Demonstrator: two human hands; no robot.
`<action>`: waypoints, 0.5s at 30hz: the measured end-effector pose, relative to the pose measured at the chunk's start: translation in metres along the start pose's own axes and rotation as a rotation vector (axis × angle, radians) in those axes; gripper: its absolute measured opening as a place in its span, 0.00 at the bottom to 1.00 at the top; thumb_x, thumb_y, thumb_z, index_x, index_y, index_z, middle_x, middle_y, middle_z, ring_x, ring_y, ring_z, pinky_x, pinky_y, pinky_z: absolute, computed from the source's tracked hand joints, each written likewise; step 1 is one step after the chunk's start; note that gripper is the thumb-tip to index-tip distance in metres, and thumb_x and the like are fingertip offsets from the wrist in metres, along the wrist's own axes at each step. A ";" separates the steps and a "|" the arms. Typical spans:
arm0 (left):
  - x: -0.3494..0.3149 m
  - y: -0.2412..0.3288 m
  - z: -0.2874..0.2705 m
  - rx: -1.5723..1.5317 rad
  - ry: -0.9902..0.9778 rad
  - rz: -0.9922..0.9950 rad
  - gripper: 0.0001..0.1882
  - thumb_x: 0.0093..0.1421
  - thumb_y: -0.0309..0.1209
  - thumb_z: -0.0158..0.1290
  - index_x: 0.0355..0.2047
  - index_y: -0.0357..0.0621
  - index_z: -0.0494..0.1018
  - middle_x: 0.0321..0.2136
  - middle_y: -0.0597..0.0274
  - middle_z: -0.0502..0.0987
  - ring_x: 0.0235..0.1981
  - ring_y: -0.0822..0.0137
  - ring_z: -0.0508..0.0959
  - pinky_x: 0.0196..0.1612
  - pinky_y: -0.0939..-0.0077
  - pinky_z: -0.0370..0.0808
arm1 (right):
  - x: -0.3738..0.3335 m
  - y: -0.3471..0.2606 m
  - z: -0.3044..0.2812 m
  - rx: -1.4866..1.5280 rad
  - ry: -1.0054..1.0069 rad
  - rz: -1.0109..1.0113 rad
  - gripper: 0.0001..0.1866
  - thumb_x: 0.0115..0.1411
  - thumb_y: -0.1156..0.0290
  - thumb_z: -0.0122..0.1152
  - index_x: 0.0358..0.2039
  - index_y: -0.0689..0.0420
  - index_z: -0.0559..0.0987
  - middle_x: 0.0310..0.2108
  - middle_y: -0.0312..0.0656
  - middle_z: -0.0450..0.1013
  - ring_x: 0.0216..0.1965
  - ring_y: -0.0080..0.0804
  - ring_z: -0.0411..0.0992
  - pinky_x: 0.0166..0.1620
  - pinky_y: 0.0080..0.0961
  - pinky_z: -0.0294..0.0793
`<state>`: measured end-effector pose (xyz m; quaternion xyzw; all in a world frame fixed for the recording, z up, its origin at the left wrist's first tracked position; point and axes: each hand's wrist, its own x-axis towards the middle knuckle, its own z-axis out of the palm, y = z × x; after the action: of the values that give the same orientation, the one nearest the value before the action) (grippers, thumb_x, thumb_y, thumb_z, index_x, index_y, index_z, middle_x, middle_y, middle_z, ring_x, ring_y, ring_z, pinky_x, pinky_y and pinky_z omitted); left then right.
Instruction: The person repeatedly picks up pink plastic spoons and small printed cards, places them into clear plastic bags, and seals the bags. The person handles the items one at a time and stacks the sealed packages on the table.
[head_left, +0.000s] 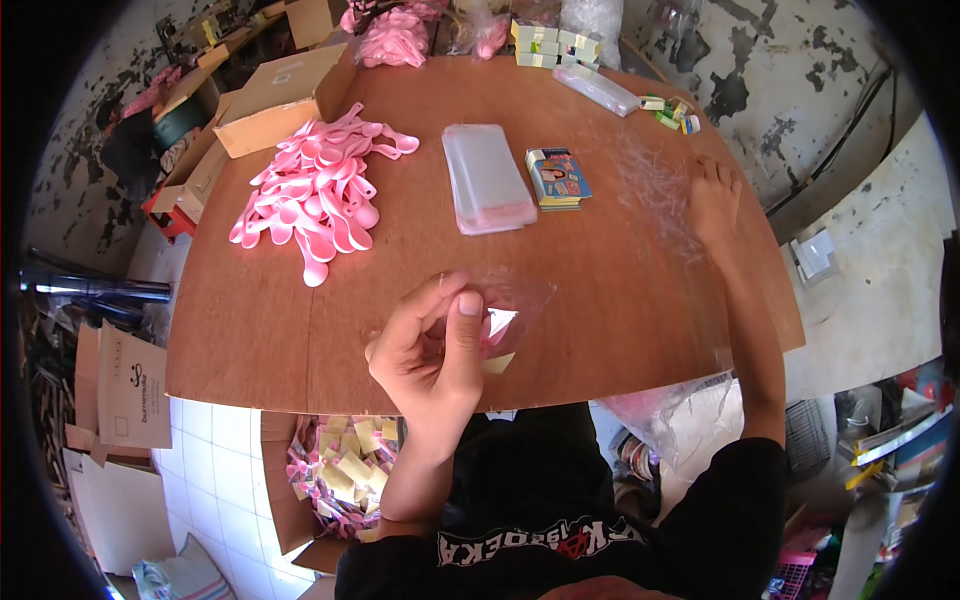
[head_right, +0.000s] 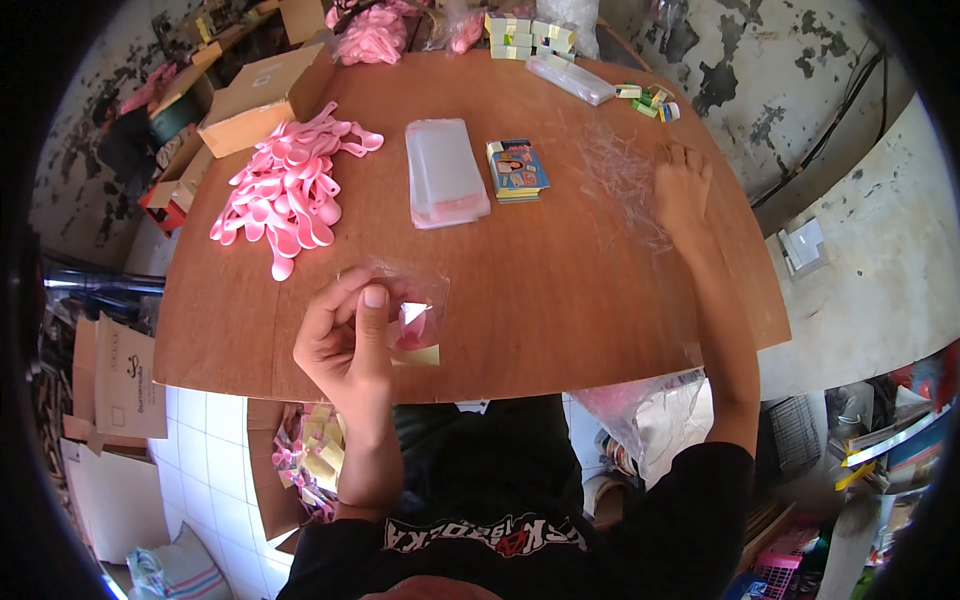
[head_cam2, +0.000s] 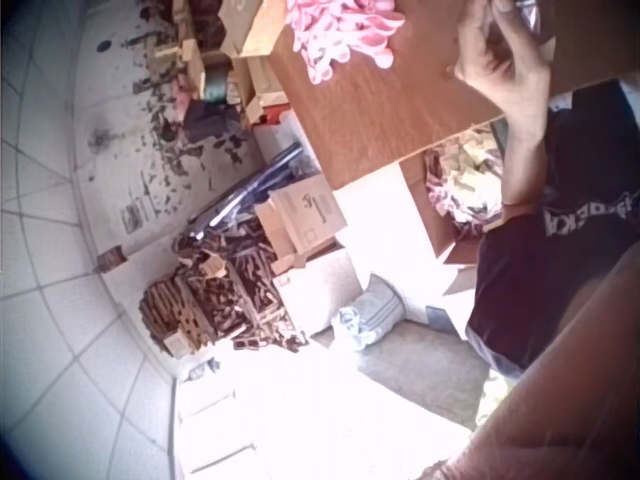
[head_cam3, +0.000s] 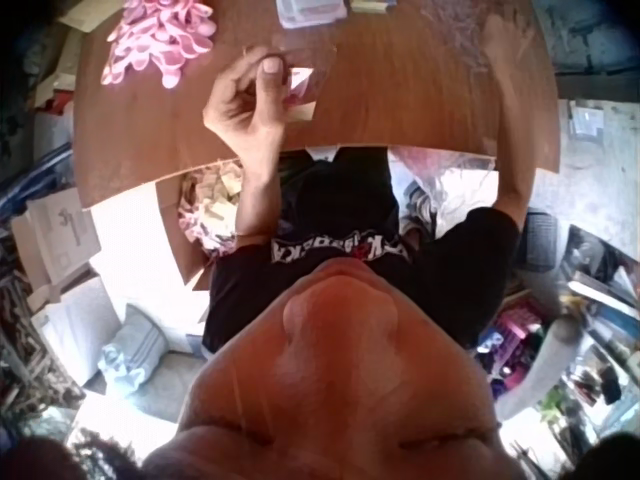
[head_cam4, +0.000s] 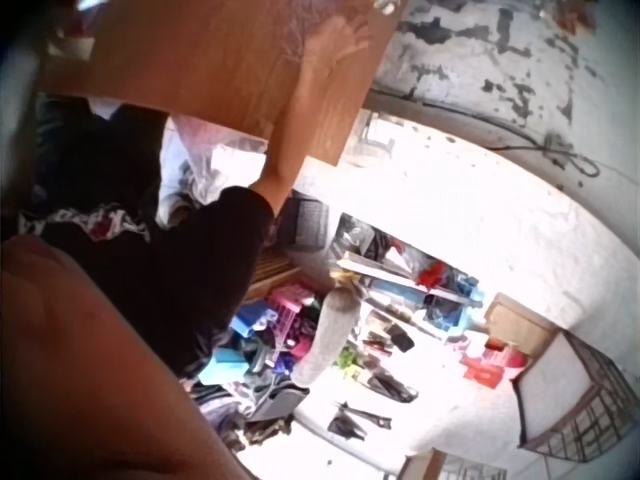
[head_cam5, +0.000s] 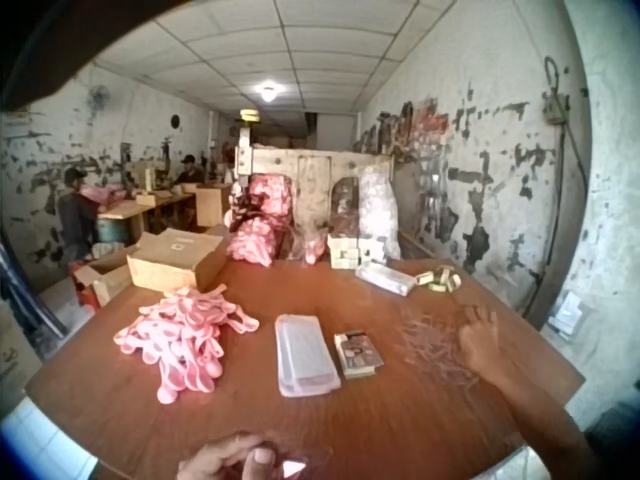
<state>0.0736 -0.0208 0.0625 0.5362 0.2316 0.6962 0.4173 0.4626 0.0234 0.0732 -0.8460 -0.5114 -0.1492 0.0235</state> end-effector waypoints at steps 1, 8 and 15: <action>0.003 -0.002 -0.002 -0.006 0.007 0.001 0.08 0.63 0.20 0.51 0.42 0.31 0.74 0.29 0.57 0.80 0.30 0.74 0.79 0.34 0.83 0.75 | -0.013 -0.001 0.003 0.112 0.224 -0.066 0.20 0.52 0.75 0.57 0.48 0.57 0.77 0.43 0.42 0.76 0.39 0.33 0.76 0.42 0.28 0.74; 0.007 -0.004 0.008 -0.086 -0.009 -0.217 0.07 0.62 0.21 0.53 0.40 0.31 0.74 0.37 0.55 0.76 0.37 0.70 0.78 0.41 0.75 0.80 | -0.081 -0.102 -0.079 0.976 0.014 -0.891 0.23 0.50 0.69 0.67 0.48 0.60 0.77 0.43 0.47 0.76 0.40 0.34 0.76 0.44 0.27 0.73; 0.018 -0.024 -0.010 -0.020 -0.105 0.025 0.12 0.59 0.19 0.55 0.44 0.33 0.72 0.44 0.56 0.71 0.46 0.65 0.75 0.47 0.71 0.76 | -0.114 -0.174 -0.085 1.287 -0.033 -0.910 0.08 0.54 0.75 0.66 0.35 0.62 0.80 0.36 0.42 0.79 0.40 0.28 0.76 0.45 0.25 0.73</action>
<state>0.0714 0.0085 0.0505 0.5708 0.1956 0.6745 0.4253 0.2421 -0.0084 0.1030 -0.3759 -0.7934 0.1938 0.4377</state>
